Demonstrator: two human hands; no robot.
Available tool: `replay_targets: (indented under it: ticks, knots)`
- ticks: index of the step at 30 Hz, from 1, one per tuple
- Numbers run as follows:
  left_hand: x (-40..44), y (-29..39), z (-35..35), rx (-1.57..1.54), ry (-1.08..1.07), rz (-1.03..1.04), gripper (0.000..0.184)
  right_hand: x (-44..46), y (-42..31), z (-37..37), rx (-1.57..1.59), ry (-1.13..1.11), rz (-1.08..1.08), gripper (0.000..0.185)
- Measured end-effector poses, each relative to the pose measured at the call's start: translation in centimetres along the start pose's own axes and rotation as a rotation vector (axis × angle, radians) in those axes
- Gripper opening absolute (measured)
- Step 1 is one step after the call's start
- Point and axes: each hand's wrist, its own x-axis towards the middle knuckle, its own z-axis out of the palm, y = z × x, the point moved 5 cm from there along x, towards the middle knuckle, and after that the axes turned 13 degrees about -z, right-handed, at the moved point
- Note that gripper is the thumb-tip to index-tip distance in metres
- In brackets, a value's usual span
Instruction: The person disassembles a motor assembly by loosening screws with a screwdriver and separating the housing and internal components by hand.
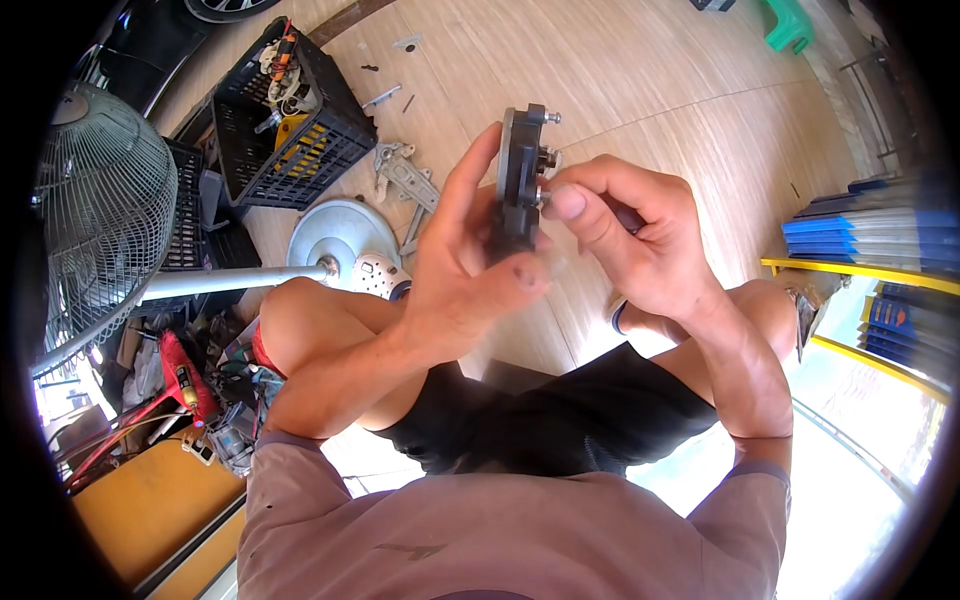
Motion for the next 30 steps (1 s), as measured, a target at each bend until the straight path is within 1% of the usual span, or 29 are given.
replay_targets:
  ticks: [1,3,5,8,11,14,20,23,25,27,29,30]
  knots:
    - [0.05,-0.04,-0.08,0.007,-0.003,-0.002,0.111,-0.09,-0.06,0.52,0.056,0.089,0.012,0.017]
    - [0.13,-0.05,-0.13,0.012,-0.007,0.003,0.111,-0.11,-0.18,0.59,0.075,0.135,0.024,0.015]
    - [0.19,-0.04,-0.06,0.007,-0.011,0.016,0.111,-0.01,-0.52,0.09,0.0,0.052,0.027,0.014]
    - [0.15,0.01,0.02,-0.009,-0.021,0.004,0.111,-0.2,0.06,-0.14,0.012,-0.025,0.027,0.017]
    - [0.09,0.0,0.04,-0.008,-0.021,0.002,0.111,0.15,0.0,0.0,-0.037,-0.046,-0.02,0.017]
    - [0.18,0.0,0.08,-0.007,-0.012,0.014,0.11,-0.01,-0.41,0.67,0.105,0.167,0.027,0.011]
    - [0.07,0.04,0.0,0.013,-0.018,-0.002,0.11,-0.06,-0.01,-0.17,-0.042,-0.052,0.038,0.017]
    - [0.07,0.05,0.03,0.019,-0.012,-0.01,0.109,0.14,-0.05,0.05,-0.035,-0.036,-0.005,0.016]
    - [0.13,-0.03,0.1,-0.005,-0.016,0.002,0.109,0.02,-0.42,0.67,0.048,0.111,0.018,0.013]
    - [0.14,-0.1,0.07,-0.014,-0.016,0.005,0.109,-0.12,-0.45,0.73,0.064,0.136,0.041,0.012]
    - [0.18,-0.13,0.01,-0.007,-0.015,0.002,0.11,-0.32,-0.21,0.18,0.011,0.042,0.063,0.013]
    - [0.13,-0.09,0.05,-0.008,-0.013,-0.003,0.11,-0.23,-0.11,0.03,-0.008,0.012,0.039,0.013]
